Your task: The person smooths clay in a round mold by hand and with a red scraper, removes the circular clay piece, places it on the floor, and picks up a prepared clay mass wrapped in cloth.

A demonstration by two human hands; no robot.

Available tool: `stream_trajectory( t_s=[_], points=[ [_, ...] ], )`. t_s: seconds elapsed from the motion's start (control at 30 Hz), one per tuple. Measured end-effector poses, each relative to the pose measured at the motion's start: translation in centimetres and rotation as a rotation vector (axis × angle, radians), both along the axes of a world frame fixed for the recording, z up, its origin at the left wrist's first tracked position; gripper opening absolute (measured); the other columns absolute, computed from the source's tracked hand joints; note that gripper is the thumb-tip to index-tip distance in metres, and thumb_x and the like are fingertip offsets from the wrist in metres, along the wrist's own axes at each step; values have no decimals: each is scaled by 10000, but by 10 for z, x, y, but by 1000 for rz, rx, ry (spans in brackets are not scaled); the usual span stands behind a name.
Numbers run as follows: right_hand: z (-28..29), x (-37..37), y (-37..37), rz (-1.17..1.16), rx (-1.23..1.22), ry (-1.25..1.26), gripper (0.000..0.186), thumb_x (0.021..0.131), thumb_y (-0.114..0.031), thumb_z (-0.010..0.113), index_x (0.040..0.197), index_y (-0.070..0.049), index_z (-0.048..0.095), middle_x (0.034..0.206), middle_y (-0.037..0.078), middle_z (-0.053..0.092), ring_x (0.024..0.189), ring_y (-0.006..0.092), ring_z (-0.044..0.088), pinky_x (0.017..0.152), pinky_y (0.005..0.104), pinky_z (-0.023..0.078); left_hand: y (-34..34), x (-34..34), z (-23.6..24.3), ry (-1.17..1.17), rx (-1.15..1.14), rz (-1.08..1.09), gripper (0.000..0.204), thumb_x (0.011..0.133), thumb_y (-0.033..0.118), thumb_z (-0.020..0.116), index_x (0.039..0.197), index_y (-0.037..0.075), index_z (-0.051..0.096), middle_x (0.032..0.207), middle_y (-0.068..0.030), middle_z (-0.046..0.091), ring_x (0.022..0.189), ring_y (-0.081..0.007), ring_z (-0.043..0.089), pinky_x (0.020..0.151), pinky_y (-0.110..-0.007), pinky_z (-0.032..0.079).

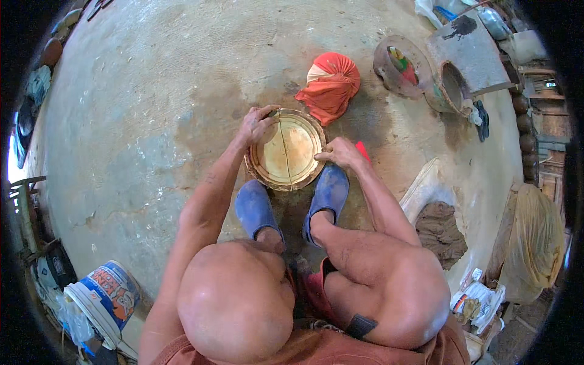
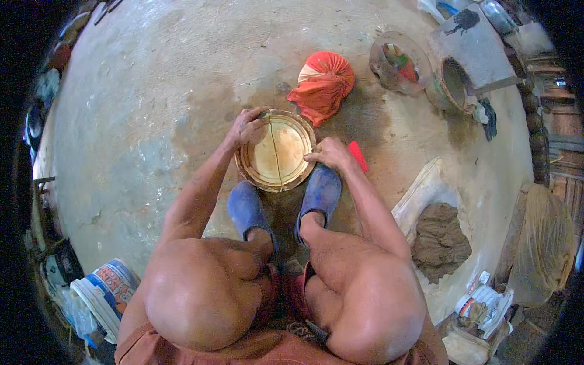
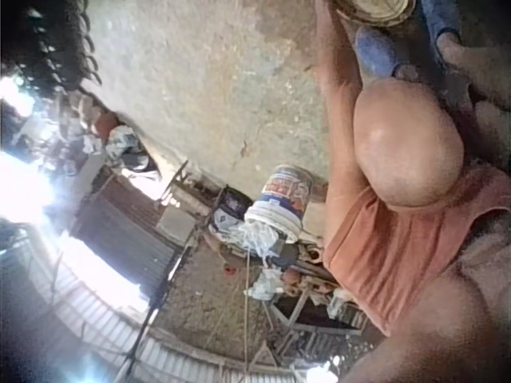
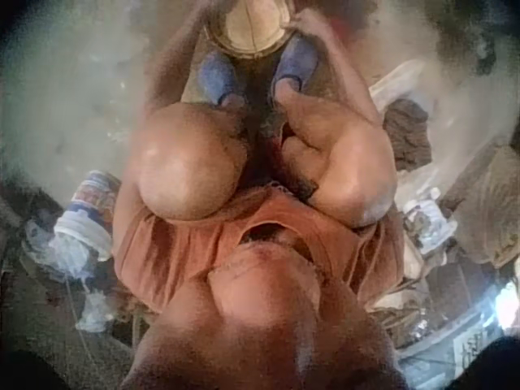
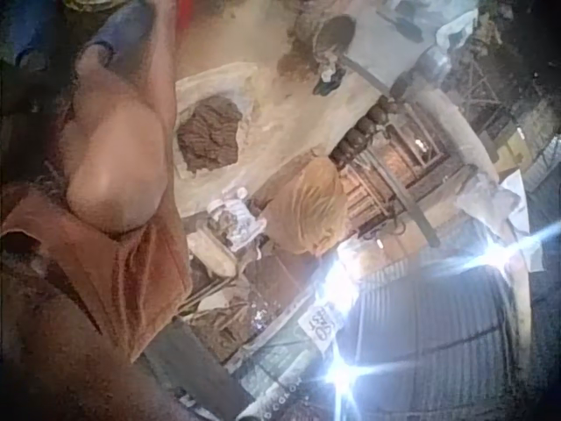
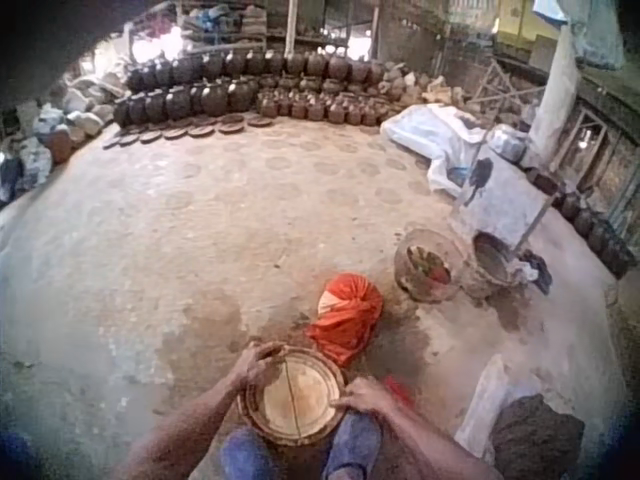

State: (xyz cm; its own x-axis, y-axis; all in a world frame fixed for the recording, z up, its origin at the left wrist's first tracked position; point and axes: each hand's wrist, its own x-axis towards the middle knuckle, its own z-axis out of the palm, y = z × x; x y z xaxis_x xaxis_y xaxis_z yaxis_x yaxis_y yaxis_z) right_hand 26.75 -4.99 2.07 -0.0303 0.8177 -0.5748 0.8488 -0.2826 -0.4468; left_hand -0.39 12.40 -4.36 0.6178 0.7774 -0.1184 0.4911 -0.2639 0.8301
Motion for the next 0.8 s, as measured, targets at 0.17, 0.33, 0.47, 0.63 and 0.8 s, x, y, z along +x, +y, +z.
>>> stream_trajectory(
  t_s=[0.17, 0.33, 0.47, 0.63, 0.8],
  points=[
    [-10, 2, -5, -79, 42, 12, 629, 796, -654, 786, 764, -26, 764, 733, 223, 692, 679, 341, 666, 672, 508, 498, 1, 1, 0, 33, 16, -45, 461, 974, 354, 687, 1401, 180, 673, 1195, -167, 712, 1137, -337, 574, 1026, -449, 468],
    [-9, -2, -1, -62, 39, 48, 590, 797, -617, 811, 782, -29, 780, 686, 214, 666, 638, 298, 642, 640, 478, 481, 4, -8, -7, 28, 40, -53, 454, 965, 341, 709, 1390, 185, 675, 1146, -144, 721, 1075, -327, 581, 990, -445, 477],
    [-8, 0, 1, -65, -5, 27, 601, 779, -622, 824, 729, -28, 751, 682, 218, 664, 627, 314, 632, 646, 496, 482, -2, -8, -7, -4, 67, -42, 431, 961, 316, 709, 1373, 192, 680, 1098, -141, 719, 1043, -328, 582, 967, -437, 485],
    [0, 7, 1, -50, -30, -13, 598, 796, -600, 820, 696, -19, 726, 666, 210, 653, 624, 289, 652, 629, 493, 471, 2, 4, 9, 51, -10, -43, 431, 946, 311, 693, 1362, 202, 681, 1118, -139, 719, 1071, -341, 586, 974, -457, 485],
    [33, 26, 31, -320, 152, -108, 622, 843, -647, 761, 897, -28, 755, 873, 238, 736, 853, 381, 725, 811, 528, 544, -7, 12, 11, 47, 64, -109, 424, 996, 383, 625, 1378, 200, 655, 1175, -114, 716, 1136, -388, 579, 1034, -541, 443]
  ],
)
